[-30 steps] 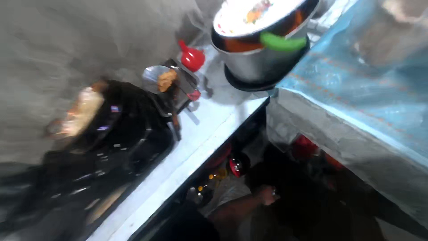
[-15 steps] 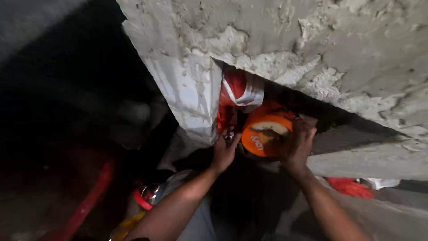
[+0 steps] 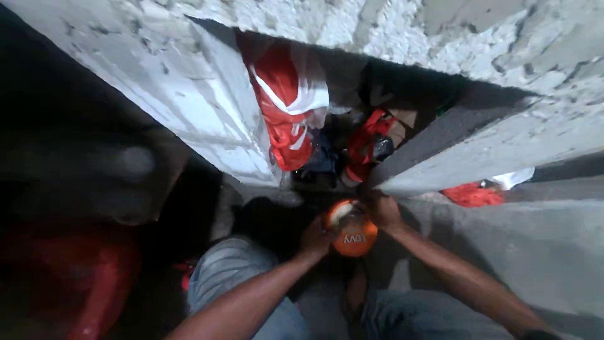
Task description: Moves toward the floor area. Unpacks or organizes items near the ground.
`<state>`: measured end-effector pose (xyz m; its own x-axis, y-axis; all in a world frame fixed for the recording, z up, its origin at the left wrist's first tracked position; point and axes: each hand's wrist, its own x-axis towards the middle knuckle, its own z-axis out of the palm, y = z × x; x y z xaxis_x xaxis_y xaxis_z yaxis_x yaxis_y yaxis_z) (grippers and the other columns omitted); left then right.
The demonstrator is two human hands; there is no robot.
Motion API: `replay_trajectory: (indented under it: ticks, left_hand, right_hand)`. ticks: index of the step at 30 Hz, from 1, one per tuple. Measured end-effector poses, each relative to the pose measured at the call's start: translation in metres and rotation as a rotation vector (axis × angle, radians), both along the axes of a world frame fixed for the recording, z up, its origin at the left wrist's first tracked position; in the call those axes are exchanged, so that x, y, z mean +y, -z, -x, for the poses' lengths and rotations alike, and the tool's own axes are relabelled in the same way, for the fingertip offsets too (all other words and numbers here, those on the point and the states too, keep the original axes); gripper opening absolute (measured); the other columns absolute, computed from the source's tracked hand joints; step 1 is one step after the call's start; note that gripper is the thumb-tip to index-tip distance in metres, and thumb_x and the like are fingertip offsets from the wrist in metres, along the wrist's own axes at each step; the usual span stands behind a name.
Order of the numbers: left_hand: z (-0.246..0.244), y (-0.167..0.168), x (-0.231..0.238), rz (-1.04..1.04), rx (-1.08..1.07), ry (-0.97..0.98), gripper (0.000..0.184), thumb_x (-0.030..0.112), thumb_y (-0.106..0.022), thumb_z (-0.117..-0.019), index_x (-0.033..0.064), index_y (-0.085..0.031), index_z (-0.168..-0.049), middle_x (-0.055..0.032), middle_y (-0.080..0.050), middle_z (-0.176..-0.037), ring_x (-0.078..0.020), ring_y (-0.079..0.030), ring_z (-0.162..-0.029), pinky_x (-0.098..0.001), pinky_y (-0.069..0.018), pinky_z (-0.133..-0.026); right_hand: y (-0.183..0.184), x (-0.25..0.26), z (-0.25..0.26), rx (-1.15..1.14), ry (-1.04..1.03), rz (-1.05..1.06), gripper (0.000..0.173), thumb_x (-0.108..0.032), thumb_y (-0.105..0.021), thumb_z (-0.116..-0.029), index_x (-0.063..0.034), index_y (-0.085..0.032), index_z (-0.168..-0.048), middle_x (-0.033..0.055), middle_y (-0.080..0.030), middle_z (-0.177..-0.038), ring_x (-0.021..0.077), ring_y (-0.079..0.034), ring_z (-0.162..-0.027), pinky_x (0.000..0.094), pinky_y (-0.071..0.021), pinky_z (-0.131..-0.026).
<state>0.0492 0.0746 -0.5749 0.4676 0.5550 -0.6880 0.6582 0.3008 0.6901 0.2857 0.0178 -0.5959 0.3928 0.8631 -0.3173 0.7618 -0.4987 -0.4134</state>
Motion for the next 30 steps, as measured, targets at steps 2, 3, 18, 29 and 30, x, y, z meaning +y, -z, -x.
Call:
replay_trajectory:
  ticks: [2, 3, 18, 29, 30]
  left_hand:
    - [-0.004, 0.024, 0.002, -0.018, 0.043, 0.031, 0.063, 0.044, -0.063, -0.1008, 0.0068, -0.046, -0.148, -0.0196, -0.065, -0.128, -0.0303, -0.067, -0.113, -0.0509, -0.0552, -0.098]
    - [-0.006, 0.036, 0.005, -0.034, 0.057, 0.032, 0.064, 0.044, -0.062, -0.1011, 0.0063, -0.045, -0.149, -0.0199, -0.064, -0.129, -0.0304, -0.066, -0.115, -0.0505, -0.0546, -0.099]
    - [-0.019, 0.081, 0.009, 0.262, 0.001, -0.23, 0.068, 0.025, -0.064, -0.1023, 0.0098, -0.022, -0.154, -0.0216, -0.064, -0.117, -0.0277, -0.072, -0.085, -0.0435, -0.0628, -0.072]
    - [-0.024, 0.071, 0.034, -0.034, 0.09, 0.009, 0.066, 0.043, -0.072, -0.0957, 0.0165, -0.043, -0.149, -0.0172, -0.063, -0.129, -0.0308, -0.065, -0.112, -0.0536, -0.0542, -0.094]
    - [-0.026, 0.073, 0.035, -0.107, 0.095, 0.027, 0.057, 0.045, -0.068, -0.0977, 0.0168, -0.051, -0.145, -0.0171, -0.064, -0.128, -0.0326, -0.065, -0.113, -0.0557, -0.0527, -0.096]
  right_hand:
    - [0.025, 0.006, 0.01, -0.035, 0.006, 0.119, 0.049, -0.051, -0.055, -0.1028, -0.0102, -0.071, -0.124, 0.0167, -0.069, -0.125, 0.0367, -0.068, -0.114, 0.0585, -0.0541, -0.097]
    - [0.036, 0.007, 0.013, -0.033, 0.014, 0.124, 0.047, -0.05, -0.055, -0.1038, -0.0106, -0.07, -0.125, 0.0167, -0.068, -0.128, 0.0362, -0.067, -0.117, 0.0573, -0.0537, -0.099]
    - [0.029, 0.004, -0.026, 0.48, 0.235, 0.434, 0.049, -0.033, -0.077, -0.0936, -0.0049, -0.062, -0.131, 0.017, -0.071, -0.108, 0.0284, -0.072, -0.092, 0.0496, -0.0603, -0.086]
    - [0.046, -0.028, -0.011, 0.164, 0.166, -0.093, 0.023, -0.023, -0.061, -0.1039, -0.0143, -0.072, -0.122, 0.0078, -0.076, -0.105, 0.024, -0.074, -0.09, 0.0517, -0.0616, -0.082]
    - [0.041, -0.035, -0.011, 0.187, 0.208, -0.011, 0.026, -0.031, -0.063, -0.1034, -0.0111, -0.07, -0.119, 0.0111, -0.074, -0.097, 0.0278, -0.073, -0.084, 0.0544, -0.0604, -0.077]
